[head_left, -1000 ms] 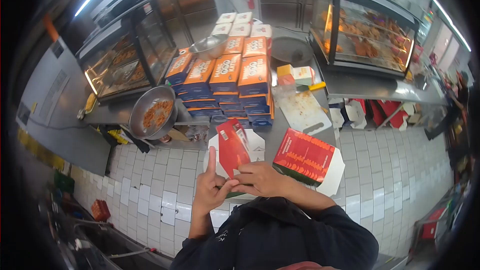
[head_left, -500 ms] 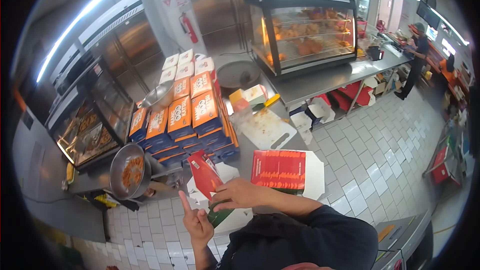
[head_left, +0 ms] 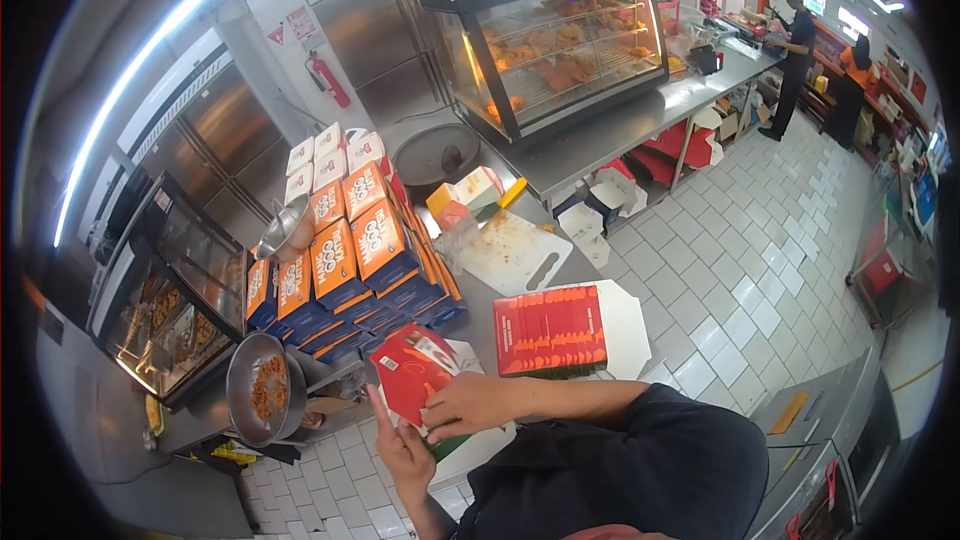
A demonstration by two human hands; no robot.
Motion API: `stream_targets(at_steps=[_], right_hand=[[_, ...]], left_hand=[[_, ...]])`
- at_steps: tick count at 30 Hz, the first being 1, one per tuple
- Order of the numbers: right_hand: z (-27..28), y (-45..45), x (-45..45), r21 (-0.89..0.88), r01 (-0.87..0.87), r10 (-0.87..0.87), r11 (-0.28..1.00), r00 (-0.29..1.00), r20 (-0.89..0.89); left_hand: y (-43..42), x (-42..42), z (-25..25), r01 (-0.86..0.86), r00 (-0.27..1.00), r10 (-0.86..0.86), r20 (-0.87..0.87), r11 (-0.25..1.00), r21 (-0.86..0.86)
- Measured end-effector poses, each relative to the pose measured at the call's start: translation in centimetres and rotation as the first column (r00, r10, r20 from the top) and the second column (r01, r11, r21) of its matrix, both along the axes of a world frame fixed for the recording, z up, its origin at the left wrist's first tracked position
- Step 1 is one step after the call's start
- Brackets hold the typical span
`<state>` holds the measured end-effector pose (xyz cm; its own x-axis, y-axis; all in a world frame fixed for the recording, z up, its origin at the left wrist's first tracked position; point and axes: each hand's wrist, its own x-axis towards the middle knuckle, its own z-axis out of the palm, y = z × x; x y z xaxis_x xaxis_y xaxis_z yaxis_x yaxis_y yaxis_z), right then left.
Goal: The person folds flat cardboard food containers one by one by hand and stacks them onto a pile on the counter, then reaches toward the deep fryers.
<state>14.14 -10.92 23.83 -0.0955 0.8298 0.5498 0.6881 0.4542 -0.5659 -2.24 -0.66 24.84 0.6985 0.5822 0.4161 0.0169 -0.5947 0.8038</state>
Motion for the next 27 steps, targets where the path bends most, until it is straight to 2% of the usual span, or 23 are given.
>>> stream_targets(at_steps=[4,6,10,11,12,13,15,16,17,19,20,21,22,23,24,25,26,27], right_hand=[[0.2,-0.4,-0.3,0.017,0.053,-0.054,0.998,0.997,0.063],[-0.3,-0.3,0.2,-0.023,0.105,-0.103,0.994,0.992,0.078],[-0.2,-1.0,0.9,0.027,0.09,-0.089,0.996,0.996,-0.03],[-0.4,-1.3,1.2,0.095,0.189,-0.173,0.977,0.973,-0.154],[-0.6,-1.6,1.5,0.147,0.295,-0.246,0.944,0.928,-0.279],[-1.1,-2.0,1.7,0.15,0.297,-0.248,0.943,0.927,-0.281],[-2.1,-2.3,1.8,0.081,0.343,-0.216,0.936,0.739,-0.638],[-2.2,-2.1,1.3,0.122,0.283,-0.133,0.951,0.735,-0.665],[-2.4,-1.9,0.9,0.111,0.285,-0.139,0.952,0.727,-0.672],[-3.3,-1.2,0.1,0.011,0.041,-0.027,0.999,0.809,-0.587],[-5.6,-0.2,-0.2,0.025,-0.062,0.063,0.998,0.764,-0.642],[-6.5,0.1,-0.3,0.02,-0.062,0.06,0.998,0.759,-0.649],[-6.9,0.5,-0.5,-0.04,0.124,-0.116,0.991,0.707,-0.697],[-7.2,0.7,-0.5,-0.105,0.303,-0.28,0.947,0.624,-0.729],[-6.6,0.7,-0.6,-0.096,0.306,-0.276,0.947,0.625,-0.73],[-5.4,0.2,-1.1,-0.052,0.457,-0.356,0.888,0.61,-0.708],[-4.2,-0.5,-1.4,0.0,0.596,-0.433,0.803,0.583,-0.687],[-3.6,-1.0,-1.5,0.054,0.717,-0.505,0.695,0.54,-0.673]], left_hand=[[0.3,0.4,-0.3,0.018,0.993,-0.034,0.109,0.988,0.152],[0.0,-0.6,0.2,-0.023,0.997,0.025,-0.073,0.999,0.027],[1.2,-2.1,0.1,0.064,0.998,-0.065,0.011,0.997,0.044],[2.2,-2.6,-1.1,-0.312,0.912,0.268,0.31,0.944,0.103],[2.9,-2.9,-2.2,-0.643,0.636,0.502,0.586,0.764,0.043],[3.0,-2.9,-2.8,-0.641,0.638,0.498,0.587,0.766,0.047],[2.7,-2.9,-4.1,-0.455,0.781,0.368,0.504,0.889,0.055],[2.1,-3.2,-4.9,-0.355,0.841,0.297,0.453,0.934,0.045],[1.3,-3.7,-5.7,-0.253,0.89,0.223,0.398,0.967,0.024],[0.1,-5.1,-7.3,-0.045,0.953,0.057,0.298,0.998,-0.044],[1.0,-6.9,-8.2,-0.046,0.955,0.059,0.29,0.998,-0.051],[2.7,-9.3,-8.9,-0.059,0.972,0.106,0.208,0.974,-0.217],[3.4,-10.2,-8.5,-0.083,0.983,0.137,0.121,0.925,-0.372],[3.6,-10.9,-8.4,-0.082,0.984,0.135,0.12,0.926,-0.369],[3.4,-11.3,-6.8,-0.098,0.982,0.148,0.118,0.932,-0.349],[3.1,-11.7,-5.3,-0.115,0.98,0.161,0.117,0.937,-0.33],[2.5,-11.9,-4.7,-0.187,0.981,0.193,-0.011,0.933,-0.307],[2.2,-11.5,-4.7,-0.183,0.982,0.19,-0.005,0.936,-0.299]])
